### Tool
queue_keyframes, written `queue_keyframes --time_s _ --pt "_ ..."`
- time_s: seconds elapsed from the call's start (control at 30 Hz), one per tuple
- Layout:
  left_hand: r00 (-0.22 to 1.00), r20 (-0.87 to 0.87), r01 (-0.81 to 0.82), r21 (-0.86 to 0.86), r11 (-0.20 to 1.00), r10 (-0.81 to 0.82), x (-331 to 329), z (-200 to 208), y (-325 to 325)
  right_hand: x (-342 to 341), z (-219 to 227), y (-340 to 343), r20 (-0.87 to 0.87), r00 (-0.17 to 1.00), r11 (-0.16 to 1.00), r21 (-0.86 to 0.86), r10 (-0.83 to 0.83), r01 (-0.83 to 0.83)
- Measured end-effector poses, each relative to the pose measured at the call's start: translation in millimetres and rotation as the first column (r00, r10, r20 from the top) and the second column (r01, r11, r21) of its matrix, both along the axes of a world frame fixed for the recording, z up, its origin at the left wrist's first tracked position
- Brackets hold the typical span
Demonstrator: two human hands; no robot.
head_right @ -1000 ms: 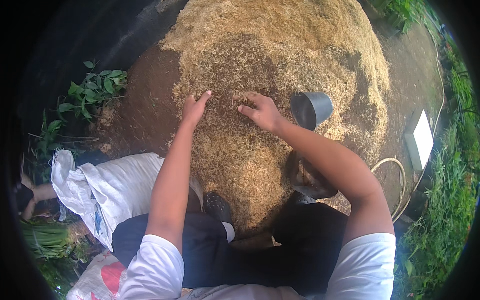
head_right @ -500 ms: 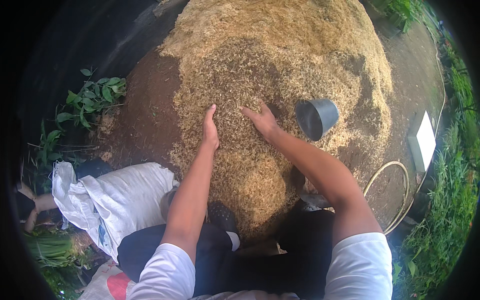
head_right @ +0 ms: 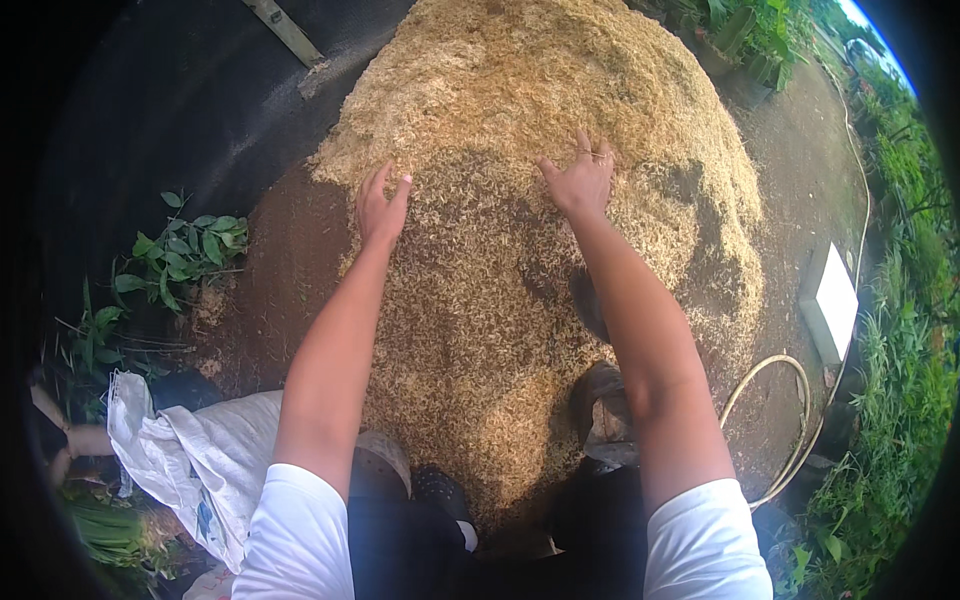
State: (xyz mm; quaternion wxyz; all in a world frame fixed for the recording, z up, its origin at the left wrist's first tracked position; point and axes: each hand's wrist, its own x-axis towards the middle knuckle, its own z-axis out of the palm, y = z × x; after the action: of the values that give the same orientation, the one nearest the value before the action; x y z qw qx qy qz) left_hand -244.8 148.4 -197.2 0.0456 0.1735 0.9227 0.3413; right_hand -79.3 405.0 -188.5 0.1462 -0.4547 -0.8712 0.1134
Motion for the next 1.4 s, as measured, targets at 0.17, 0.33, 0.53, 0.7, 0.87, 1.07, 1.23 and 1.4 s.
queue_keyframes --time_s 0.17,0.33,0.53,0.7,0.87,1.07,1.23,1.4 --pt "0.990 0.137 -0.033 0.144 0.989 0.014 -62.8 1.5 56.0 -40.4 -19.4 39.6 -0.247 0.961 0.978 -0.137 0.121 -0.158" --pt "0.935 0.342 0.076 0.060 0.995 -0.092 -71.9 -13.1 94.1 -84.9 -1.6 43.2 -0.236 0.939 0.829 -0.449 0.249 -0.332" --pt "0.843 0.402 0.164 0.439 0.883 -0.356 -59.2 -6.7 71.8 -69.4 17.6 -11.4 -0.382 0.890 0.753 -0.502 0.249 -0.426" --pt "0.833 0.221 0.397 0.400 0.826 -0.507 12.9 25.0 6.3 -0.2 13.1 -68.4 -0.451 0.682 0.586 -0.355 0.576 -0.729" --pt "0.700 0.202 0.672 0.139 0.728 -0.685 74.8 25.0 -67.7 75.3 -1.5 -117.0 -0.355 0.573 0.532 -0.215 0.739 -0.819" --pt "0.934 0.325 0.187 -0.089 0.978 -0.149 92.1 8.4 -105.9 101.0 7.3 -136.6 -0.291 0.900 0.809 -0.408 0.324 -0.423" --pt "0.764 0.645 0.050 -0.118 0.992 0.038 127.4 -10.9 -84.6 82.0 -14.0 -188.9 -0.015 0.994 0.610 -0.789 0.105 -0.076" --pt "0.646 0.763 -0.150 0.118 0.982 0.007 125.4 -17.6 -63.7 70.5 -32.3 -174.3 -0.215 0.966 0.265 -0.949 -0.143 -0.172"
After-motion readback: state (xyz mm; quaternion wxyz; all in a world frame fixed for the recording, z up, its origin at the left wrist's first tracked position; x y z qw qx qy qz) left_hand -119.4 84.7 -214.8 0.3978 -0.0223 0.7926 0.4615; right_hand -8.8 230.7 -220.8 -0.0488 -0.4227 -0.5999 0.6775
